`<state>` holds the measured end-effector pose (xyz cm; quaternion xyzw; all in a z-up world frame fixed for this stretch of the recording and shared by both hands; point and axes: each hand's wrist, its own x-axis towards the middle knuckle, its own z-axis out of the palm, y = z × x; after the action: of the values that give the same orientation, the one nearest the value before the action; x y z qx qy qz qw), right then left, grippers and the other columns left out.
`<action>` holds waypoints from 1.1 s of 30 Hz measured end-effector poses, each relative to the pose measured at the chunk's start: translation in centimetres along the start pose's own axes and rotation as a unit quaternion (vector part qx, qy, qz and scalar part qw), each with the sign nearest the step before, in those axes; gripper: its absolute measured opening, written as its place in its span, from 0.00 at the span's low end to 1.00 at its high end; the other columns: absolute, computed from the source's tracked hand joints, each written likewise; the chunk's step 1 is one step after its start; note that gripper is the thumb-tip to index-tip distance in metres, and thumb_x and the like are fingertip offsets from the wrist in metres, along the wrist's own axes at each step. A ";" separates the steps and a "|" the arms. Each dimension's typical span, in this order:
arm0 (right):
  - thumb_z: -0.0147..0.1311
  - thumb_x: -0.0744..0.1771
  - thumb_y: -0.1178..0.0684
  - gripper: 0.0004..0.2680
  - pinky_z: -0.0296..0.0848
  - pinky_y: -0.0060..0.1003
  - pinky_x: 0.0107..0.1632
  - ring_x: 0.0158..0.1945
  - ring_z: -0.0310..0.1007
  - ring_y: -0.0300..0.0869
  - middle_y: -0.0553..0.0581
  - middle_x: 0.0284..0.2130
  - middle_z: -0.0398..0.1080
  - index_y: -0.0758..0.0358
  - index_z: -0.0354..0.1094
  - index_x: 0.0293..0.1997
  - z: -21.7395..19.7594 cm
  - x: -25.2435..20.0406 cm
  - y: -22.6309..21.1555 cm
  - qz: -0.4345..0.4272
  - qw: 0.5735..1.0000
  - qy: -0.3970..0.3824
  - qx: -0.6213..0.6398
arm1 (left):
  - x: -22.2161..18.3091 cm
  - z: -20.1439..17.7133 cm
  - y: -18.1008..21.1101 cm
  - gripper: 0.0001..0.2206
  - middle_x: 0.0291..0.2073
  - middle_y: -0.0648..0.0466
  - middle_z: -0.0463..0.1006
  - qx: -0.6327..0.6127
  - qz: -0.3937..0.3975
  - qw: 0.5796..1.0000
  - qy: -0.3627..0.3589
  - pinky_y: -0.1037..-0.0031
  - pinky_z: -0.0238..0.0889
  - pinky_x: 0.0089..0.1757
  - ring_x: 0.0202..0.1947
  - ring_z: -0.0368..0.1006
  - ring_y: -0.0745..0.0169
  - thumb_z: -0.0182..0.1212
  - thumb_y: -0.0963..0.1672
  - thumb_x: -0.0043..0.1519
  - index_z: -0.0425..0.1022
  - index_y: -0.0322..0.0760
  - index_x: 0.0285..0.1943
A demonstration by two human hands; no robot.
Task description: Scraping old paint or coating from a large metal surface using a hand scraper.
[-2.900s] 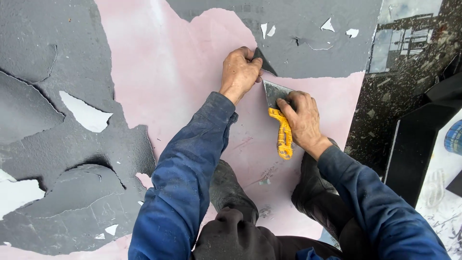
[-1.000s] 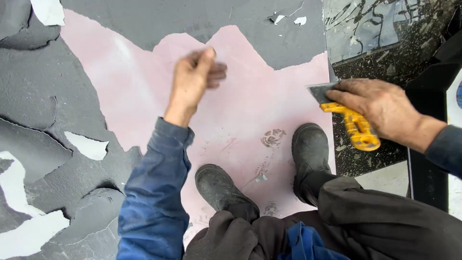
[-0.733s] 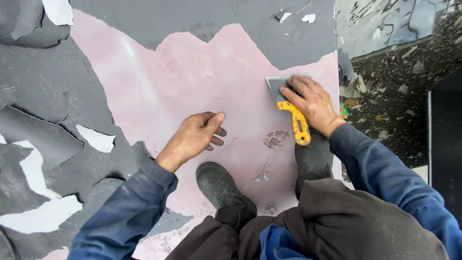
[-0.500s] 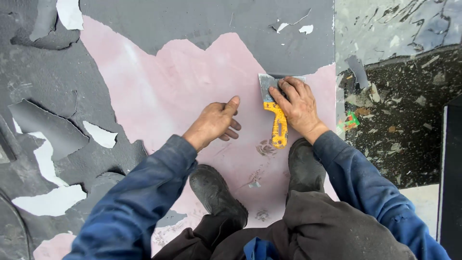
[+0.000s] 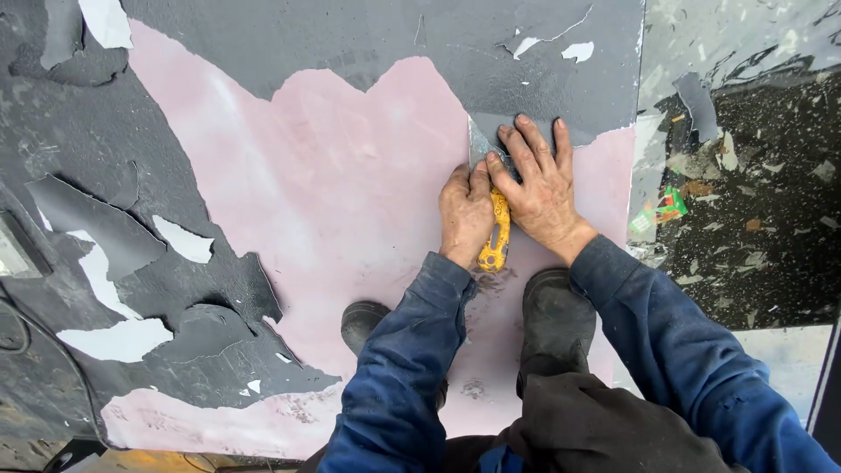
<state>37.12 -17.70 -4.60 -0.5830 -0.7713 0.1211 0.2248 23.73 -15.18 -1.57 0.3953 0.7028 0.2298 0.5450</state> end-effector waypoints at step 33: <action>0.60 0.64 0.61 0.21 0.77 0.43 0.48 0.47 0.79 0.54 0.66 0.47 0.75 0.69 0.65 0.65 -7.8 8.5 2.7 0.055 0.996 -0.003 0.070 | 7.3 -0.4 10.9 0.32 0.30 0.50 0.78 -0.125 -0.093 0.976 -0.155 0.73 0.71 0.31 0.29 0.75 0.63 0.42 0.60 0.67 0.77 0.25 0.45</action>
<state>41.34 -9.42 2.76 -0.6073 -0.7281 0.1889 0.2557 26.00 -2.91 2.43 0.2881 0.6092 0.2000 0.7112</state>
